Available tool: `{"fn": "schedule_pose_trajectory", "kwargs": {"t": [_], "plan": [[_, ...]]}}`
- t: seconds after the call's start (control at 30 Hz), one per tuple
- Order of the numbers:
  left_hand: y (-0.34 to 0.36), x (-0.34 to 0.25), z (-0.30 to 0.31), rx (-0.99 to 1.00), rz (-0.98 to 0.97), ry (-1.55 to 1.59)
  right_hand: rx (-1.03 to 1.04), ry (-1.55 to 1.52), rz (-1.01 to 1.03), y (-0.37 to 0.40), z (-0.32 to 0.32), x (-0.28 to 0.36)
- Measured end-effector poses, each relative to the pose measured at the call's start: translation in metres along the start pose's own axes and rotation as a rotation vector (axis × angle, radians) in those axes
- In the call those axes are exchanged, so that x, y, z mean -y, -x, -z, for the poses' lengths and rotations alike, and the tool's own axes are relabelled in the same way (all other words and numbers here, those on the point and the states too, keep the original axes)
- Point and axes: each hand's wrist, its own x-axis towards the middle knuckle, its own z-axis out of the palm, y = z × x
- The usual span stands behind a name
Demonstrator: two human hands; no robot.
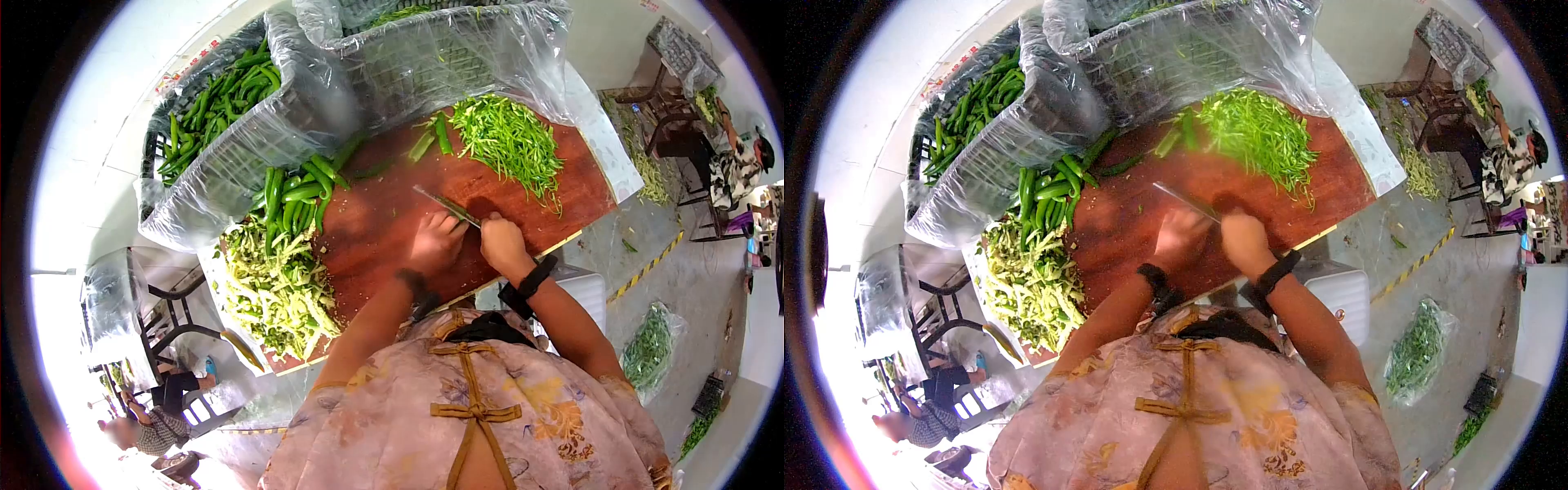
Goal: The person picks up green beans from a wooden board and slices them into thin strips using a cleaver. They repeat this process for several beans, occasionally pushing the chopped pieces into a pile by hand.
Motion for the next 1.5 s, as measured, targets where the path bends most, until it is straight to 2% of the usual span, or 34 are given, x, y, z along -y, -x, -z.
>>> {"fn": "schedule_pose_trajectory", "kwargs": {"t": [0.07,0.13,0.2,0.3,0.37,0.7,0.77,0.9,0.97,1.1,1.27,1.4,1.5], "plan": [[-0.002,-0.002,0.000,-0.109,-0.048,0.000,-0.035,-0.020,-0.012,-0.001,-0.004,-0.010],[0.000,0.000,-0.006,-0.124,-0.041,0.027,-0.101,-0.028,0.008,0.006,0.005,-0.017],[0.001,-0.001,-0.006,-0.139,-0.030,0.056,-0.066,-0.030,-0.011,0.017,0.012,-0.017],[0.002,-0.003,-0.004,-0.095,-0.014,-0.004,-0.061,-0.051,-0.009,0.033,0.011,-0.013],[0.003,0.001,-0.007,-0.021,-0.020,-0.012,0.014,0.038,0.010,0.038,0.011,-0.008],[0.006,0.005,-0.012,0.008,0.020,-0.046,0.070,0.044,-0.039,0.035,0.014,0.000],[0.006,0.010,-0.017,-0.029,-0.032,0.022,0.006,0.025,0.005,0.028,0.012,0.002],[0.005,0.007,-0.014,-0.053,-0.018,0.079,0.007,0.020,0.048,0.005,0.003,0.000],[0.007,0.009,-0.019,-0.115,-0.027,0.028,-0.086,-0.011,0.056,-0.005,0.000,-0.004],[0.004,0.007,-0.015,-0.185,-0.044,0.021,-0.058,0.000,0.007,0.001,0.003,-0.016],[0.005,0.002,-0.007,-0.033,0.015,0.031,0.019,-0.027,-0.022,0.034,0.014,-0.010],[0.004,0.003,-0.007,-0.042,-0.005,0.028,0.022,-0.004,-0.022,0.038,0.018,-0.005],[0.005,0.003,-0.005,0.022,0.028,0.026,0.021,0.015,-0.002,0.036,0.018,-0.005]]}}
